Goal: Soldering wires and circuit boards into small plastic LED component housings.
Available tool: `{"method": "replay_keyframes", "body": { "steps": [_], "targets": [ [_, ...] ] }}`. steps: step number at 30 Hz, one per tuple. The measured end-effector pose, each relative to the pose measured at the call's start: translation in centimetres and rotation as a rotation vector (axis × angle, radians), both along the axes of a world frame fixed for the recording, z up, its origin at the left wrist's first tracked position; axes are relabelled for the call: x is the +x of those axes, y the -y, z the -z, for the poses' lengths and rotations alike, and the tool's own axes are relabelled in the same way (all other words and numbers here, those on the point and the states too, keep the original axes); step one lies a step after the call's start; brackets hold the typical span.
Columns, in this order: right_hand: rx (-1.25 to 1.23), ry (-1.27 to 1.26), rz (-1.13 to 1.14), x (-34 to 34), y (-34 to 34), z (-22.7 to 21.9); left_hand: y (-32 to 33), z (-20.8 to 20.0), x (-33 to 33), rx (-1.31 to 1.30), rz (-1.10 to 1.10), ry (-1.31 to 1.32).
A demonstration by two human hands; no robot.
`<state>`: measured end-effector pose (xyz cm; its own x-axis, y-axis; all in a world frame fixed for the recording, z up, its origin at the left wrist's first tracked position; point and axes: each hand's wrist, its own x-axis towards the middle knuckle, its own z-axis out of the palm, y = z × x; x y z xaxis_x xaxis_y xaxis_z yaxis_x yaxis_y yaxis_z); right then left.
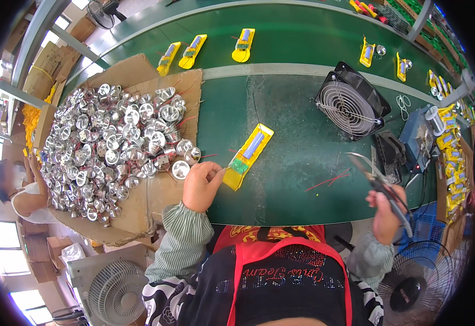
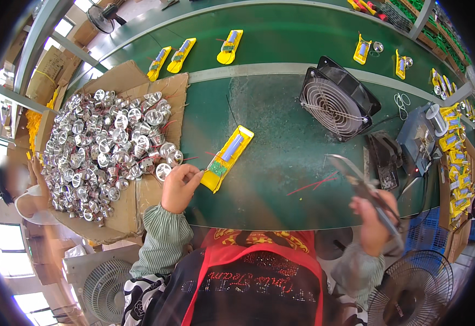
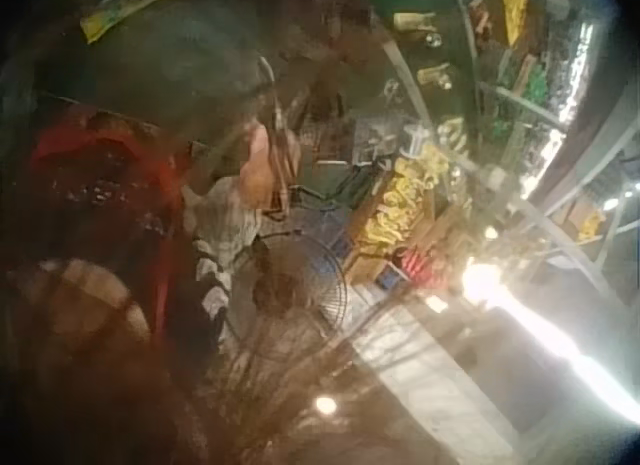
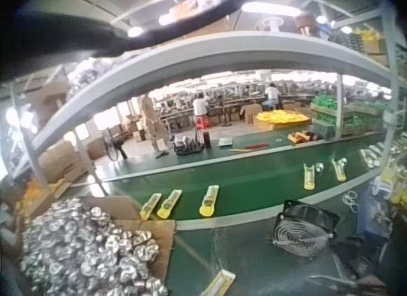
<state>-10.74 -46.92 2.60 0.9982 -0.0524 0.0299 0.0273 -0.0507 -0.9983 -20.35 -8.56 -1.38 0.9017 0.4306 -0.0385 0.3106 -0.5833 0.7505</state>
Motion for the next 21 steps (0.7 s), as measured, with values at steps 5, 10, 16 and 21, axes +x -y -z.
{"method": "replay_keyframes", "body": {
  "steps": [5, 10, 16, 21],
  "targets": [
    [0.001, -0.069, -0.432, 0.2, -8.0, 0.9, 0.6, 1.1, 0.7, 0.147, 0.063, 0.202],
    [0.051, -0.087, -0.668, 0.7, -13.1, 1.4, 0.6, 1.7, 0.9, 0.133, 0.069, 0.193],
    [0.05, -0.193, -0.767, 1.1, -15.3, 2.6, 1.0, 1.1, 1.2, -0.049, 0.028, 0.085],
    [0.02, -0.176, -0.756, 1.4, -16.0, 2.9, 0.9, 1.1, 1.3, -0.069, 0.03, 0.082]
  ]
}}
